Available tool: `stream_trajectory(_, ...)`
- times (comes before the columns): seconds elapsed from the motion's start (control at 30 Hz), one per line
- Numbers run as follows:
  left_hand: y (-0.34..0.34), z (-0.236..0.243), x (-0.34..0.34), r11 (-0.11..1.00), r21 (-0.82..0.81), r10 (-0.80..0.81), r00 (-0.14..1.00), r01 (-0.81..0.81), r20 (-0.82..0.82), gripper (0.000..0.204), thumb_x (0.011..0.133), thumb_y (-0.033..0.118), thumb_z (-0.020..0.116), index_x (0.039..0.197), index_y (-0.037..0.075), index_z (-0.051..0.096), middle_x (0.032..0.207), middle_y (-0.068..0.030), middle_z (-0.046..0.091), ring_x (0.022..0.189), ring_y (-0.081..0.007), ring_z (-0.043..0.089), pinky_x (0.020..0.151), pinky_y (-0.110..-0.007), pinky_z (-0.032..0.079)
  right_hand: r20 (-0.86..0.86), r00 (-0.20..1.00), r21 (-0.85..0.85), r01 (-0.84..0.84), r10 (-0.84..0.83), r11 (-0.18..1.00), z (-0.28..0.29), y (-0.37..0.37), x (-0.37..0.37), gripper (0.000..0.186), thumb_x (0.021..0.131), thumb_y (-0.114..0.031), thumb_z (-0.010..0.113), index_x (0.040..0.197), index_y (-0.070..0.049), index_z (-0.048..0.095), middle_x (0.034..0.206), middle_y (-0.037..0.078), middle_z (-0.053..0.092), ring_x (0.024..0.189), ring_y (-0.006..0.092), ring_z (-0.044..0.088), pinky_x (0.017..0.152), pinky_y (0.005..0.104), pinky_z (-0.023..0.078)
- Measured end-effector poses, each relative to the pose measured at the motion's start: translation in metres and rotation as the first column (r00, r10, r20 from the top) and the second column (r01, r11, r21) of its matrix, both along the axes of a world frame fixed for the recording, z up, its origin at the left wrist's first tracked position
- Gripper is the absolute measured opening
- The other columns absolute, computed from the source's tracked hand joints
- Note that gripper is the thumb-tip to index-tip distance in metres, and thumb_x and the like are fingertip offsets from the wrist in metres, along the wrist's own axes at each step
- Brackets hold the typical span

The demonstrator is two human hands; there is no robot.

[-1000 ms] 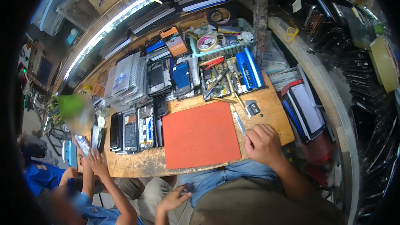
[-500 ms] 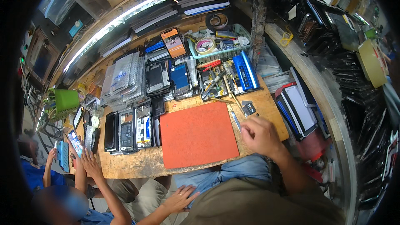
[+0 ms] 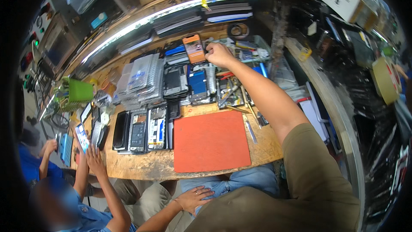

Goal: The person disassembles a smartphone using a screwdriver and a metal prying tool. They remove the screws, pry open the casing, and separate the screen from the body. The person then removes the battery and places the components on the table.

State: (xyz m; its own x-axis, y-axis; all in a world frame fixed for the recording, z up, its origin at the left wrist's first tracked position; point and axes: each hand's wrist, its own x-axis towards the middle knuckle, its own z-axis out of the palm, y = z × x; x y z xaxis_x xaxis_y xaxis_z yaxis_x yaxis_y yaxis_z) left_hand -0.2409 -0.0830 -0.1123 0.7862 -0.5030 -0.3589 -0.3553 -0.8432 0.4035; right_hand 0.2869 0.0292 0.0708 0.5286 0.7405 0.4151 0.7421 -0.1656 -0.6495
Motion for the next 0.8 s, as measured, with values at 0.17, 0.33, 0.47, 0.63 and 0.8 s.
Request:
stream_trajectory(0.17, 0.002, -0.034, -0.009, 0.995, -0.1, -0.01, 0.995, 0.02, 0.097, 0.142, 0.047, 0.076, 0.084, 0.162, 0.01, 0.035, 0.172, -0.0175, 0.028, 0.158, -0.0387, 0.026, 0.13, -0.054, 0.02, 0.068, 0.994, -0.037, -0.088, 0.09, 0.995, -0.035, 0.041, 0.012, 0.039, 0.08, -0.026, 0.075, 0.109, 0.0, 0.07, 0.105, 0.019, 0.073, 0.1, 0.0332, 0.07, 0.088, 0.0419, 0.054)
stream_trajectory(0.33, 0.014, -0.051, -0.004, 0.976, -0.207, -0.016, 0.974, 0.063, 0.224, 0.146, 0.046, 0.085, 0.081, 0.161, 0.007, 0.037, 0.169, -0.021, 0.031, 0.158, -0.0389, 0.028, 0.128, -0.055, 0.022, 0.122, 0.983, -0.059, -0.131, 0.137, 0.99, -0.037, 0.045, 0.029, 0.026, 0.083, -0.018, 0.074, 0.102, -0.002, 0.069, 0.091, 0.013, 0.07, 0.087, 0.0302, 0.067, 0.082, 0.0407, 0.052)
stream_trajectory(0.47, 0.019, -0.053, 0.005, 0.972, -0.198, -0.073, 0.961, 0.129, 0.268, 0.14, 0.047, 0.084, 0.082, 0.156, 0.006, 0.043, 0.166, -0.0231, 0.036, 0.154, -0.0413, 0.033, 0.126, -0.056, 0.025, 0.082, 0.984, -0.037, -0.159, 0.161, 0.987, -0.039, 0.045, 0.036, 0.023, 0.084, -0.015, 0.075, 0.099, -0.001, 0.064, 0.087, 0.009, 0.064, 0.085, 0.0241, 0.063, 0.082, 0.0375, 0.05)
stream_trajectory(0.63, 0.017, -0.06, 0.014, 0.961, -0.205, -0.115, 0.942, 0.186, 0.315, 0.141, 0.046, 0.084, 0.081, 0.156, 0.005, 0.043, 0.166, -0.0232, 0.036, 0.154, -0.0412, 0.034, 0.126, -0.056, 0.025, 0.05, 0.985, -0.055, -0.161, 0.164, 0.985, -0.042, 0.045, 0.037, 0.023, 0.085, -0.015, 0.074, 0.101, 0.0, 0.066, 0.088, 0.007, 0.065, 0.085, 0.0202, 0.062, 0.083, 0.0353, 0.05)
stream_trajectory(0.8, 0.021, -0.06, -0.001, 0.967, -0.22, -0.052, 0.946, 0.128, 0.321, 0.141, 0.045, 0.086, 0.08, 0.155, 0.004, 0.044, 0.165, -0.0243, 0.038, 0.153, -0.041, 0.036, 0.125, -0.057, 0.027, -0.048, 0.981, -0.038, -0.192, 0.19, 0.981, -0.04, 0.045, 0.039, 0.019, 0.087, -0.013, 0.073, 0.1, -0.001, 0.066, 0.086, 0.002, 0.062, 0.084, 0.0152, 0.058, 0.083, 0.0313, 0.048)
